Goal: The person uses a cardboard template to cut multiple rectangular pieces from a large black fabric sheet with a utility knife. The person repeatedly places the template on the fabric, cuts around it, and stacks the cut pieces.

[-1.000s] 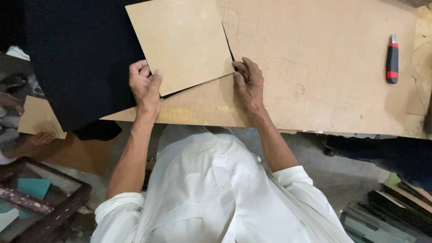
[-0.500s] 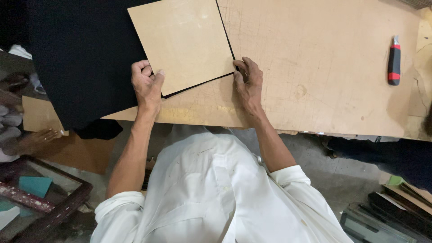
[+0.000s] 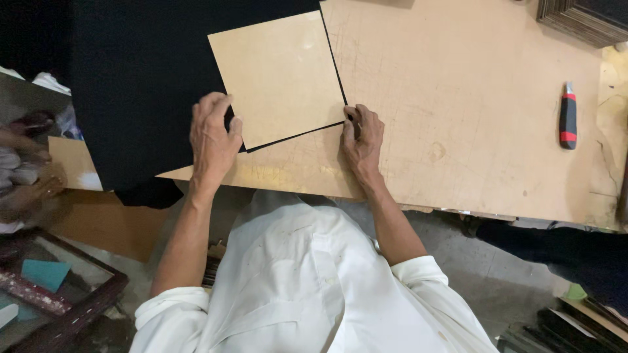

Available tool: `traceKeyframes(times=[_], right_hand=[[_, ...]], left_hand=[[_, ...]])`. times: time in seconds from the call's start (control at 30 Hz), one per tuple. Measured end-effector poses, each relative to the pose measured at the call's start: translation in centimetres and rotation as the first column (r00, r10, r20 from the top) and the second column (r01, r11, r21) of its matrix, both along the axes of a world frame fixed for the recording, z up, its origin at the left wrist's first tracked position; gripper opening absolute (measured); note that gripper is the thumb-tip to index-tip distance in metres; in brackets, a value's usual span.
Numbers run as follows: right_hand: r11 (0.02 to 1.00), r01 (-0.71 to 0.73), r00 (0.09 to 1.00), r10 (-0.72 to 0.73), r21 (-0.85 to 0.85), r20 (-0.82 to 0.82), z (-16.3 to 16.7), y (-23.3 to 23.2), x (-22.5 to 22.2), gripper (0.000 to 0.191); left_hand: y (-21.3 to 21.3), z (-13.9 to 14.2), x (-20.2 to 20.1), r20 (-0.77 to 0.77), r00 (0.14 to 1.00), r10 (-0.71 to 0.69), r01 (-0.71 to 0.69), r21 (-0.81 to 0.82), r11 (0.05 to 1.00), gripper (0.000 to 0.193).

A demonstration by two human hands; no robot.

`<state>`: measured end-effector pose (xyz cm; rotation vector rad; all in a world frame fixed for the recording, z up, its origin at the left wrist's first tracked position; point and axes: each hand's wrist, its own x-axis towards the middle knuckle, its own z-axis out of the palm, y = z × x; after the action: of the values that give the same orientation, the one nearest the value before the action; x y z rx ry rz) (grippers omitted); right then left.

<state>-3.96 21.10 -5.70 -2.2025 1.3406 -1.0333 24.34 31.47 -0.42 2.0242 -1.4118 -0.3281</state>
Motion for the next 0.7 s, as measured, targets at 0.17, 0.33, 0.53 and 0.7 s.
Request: traceKeyframes(times=[0.17,0.33,0.53,0.7], right_hand=[[0.999,0.025,1.0,-0.025,0.04,-0.004,-0.6,0.5,-0.3,0.041],[0.994,-0.029,0.998,0.024,0.103,0.05,-1.7,0.6,-0.5,0.043],[0.983,-0.095,0.981,0.066,0.157,0.184,-2.2,0.0,-0.5,0.041],[0.994,0.013,0.993,-0.025,0.106,0.118,-1.4,0.1,-0.4,0.041]], left_hand=[[0.8,-3.5,0.5,-0.178,0.982,-0.07,0.054,-0.095,0.994,0.042],[1.0,-5.0,1.4,-0.458,0.888,0.031,-0.067,-0.062,0.996,0.044],[1.0,-5.2,1.5,-0.37,0.929,-0.029,-0.01,-0.105,0.994,0.047],[1.2,-6.2,1.6,-0.513,0.858,-0.023,-0.041,-0.114,0.993,0.042]])
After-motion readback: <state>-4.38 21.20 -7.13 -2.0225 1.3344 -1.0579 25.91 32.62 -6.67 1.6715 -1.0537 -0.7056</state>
